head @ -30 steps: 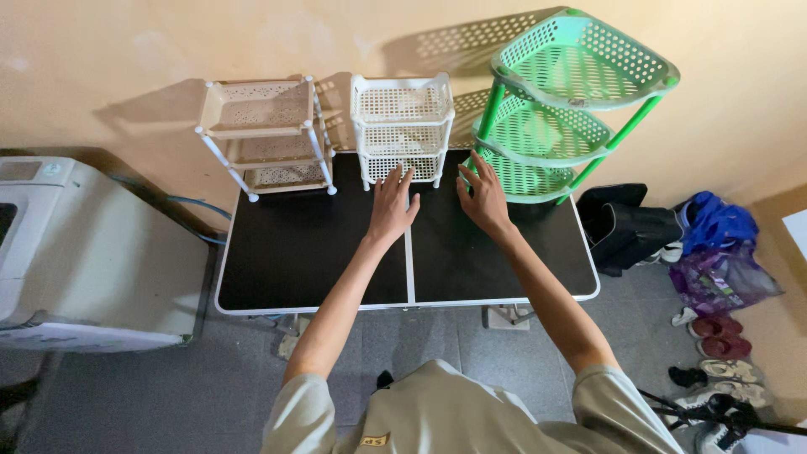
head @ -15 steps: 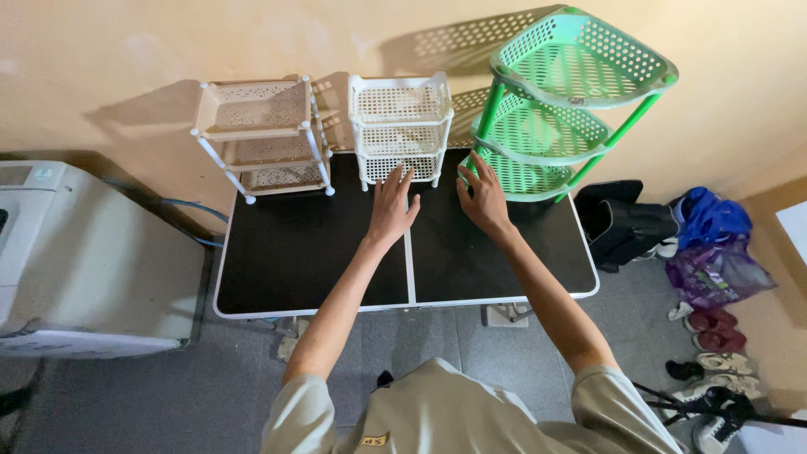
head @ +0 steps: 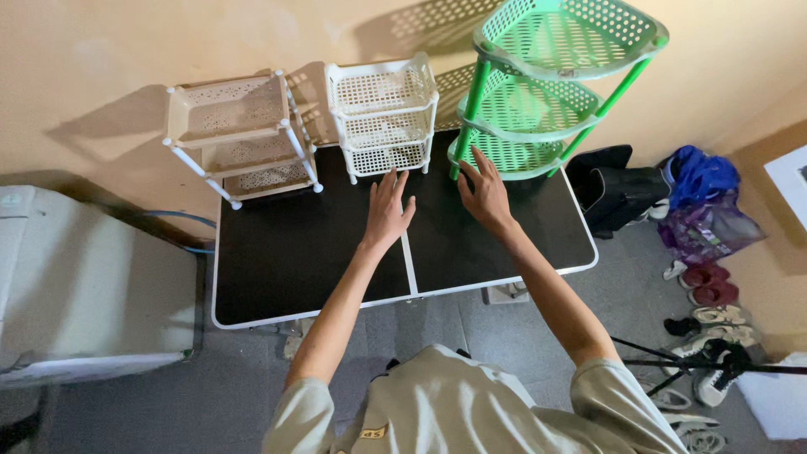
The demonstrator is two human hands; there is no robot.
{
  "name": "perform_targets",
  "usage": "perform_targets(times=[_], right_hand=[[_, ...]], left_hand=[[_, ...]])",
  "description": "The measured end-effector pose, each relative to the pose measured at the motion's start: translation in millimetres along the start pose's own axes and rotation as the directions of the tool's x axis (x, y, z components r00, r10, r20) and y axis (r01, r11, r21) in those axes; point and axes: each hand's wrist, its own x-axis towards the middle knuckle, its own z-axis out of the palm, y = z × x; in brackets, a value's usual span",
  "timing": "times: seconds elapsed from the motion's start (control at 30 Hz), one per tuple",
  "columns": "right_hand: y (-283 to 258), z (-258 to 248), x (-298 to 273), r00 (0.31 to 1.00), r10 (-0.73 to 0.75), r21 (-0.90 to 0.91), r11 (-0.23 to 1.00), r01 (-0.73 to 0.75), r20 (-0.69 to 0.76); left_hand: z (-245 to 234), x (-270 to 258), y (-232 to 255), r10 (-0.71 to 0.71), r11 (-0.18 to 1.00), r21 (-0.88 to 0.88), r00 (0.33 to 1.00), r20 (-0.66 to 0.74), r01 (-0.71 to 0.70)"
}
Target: The person disassembles a green three-tier plastic storage rack by removing the baskets and poles, then disassembles a white two-tier rack by removing its baskets and poles. The parts are placed on a black table.
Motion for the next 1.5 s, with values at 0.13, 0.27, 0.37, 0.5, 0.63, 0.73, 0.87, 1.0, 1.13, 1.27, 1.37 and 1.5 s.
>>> perform_targets(times=[0.13,0.27,0.37,0.5,0.63,0.73,0.87,1.0,1.13,1.27,1.37,1.5], right_hand=[[3,8,6,1.000,0.016,-0.015,1.000,-0.016,0.003],[0,16,12,1.000,-0.001,-0.011,1.000,0.002,0.022],[-6,22,22,0.999,-0.027,0.001,1.000,0.027,0.023],[-17,25,28,0.998,-0.045,0.028,0.999,0.044,0.032],[-22,24,30,0.998,-0.055,0.036,0.998,0.054,0.041],[-23,21,32,0.995,-0.089,0.036,0.996,0.088,0.051],[-25,17,29,0.991,-0.119,0.043,0.992,0.116,0.066],[-28,18,27,0.990,-0.130,0.089,0.988,0.124,0.061],[-27,21,21,0.988,-0.144,0.098,0.986,0.137,0.062],[-22,25,14,0.987,-0.125,0.080,0.990,0.117,0.097],[-19,31,6,0.987,-0.118,0.072,0.991,0.111,0.108],[-15,37,-3,0.987,-0.070,0.060,0.996,0.062,0.145]], left_hand=[[-1,7,-8,0.011,1.000,-0.005,1.000,-0.013,-0.011],[-1,14,-13,0.037,0.999,0.020,0.998,-0.043,-0.036],[-5,23,-14,0.024,0.999,0.027,0.998,-0.051,-0.022],[-9,28,-7,-0.011,0.999,0.030,0.999,-0.041,0.013],[-12,26,1,-0.003,0.999,0.043,0.998,-0.063,0.006],[-12,25,5,0.004,0.998,0.057,0.997,-0.082,0.000],[-10,20,10,-0.017,0.997,0.071,0.997,-0.074,0.022],[-12,14,14,0.023,0.997,0.080,0.989,-0.143,-0.012],[-13,7,14,-0.007,0.997,0.075,0.992,-0.128,0.017],[-14,-1,14,-0.048,0.996,0.068,0.992,-0.119,0.056],[-13,-9,13,-0.074,0.995,0.059,0.992,-0.104,0.080],[-7,-16,8,-0.100,0.993,0.062,0.992,-0.084,0.105]])
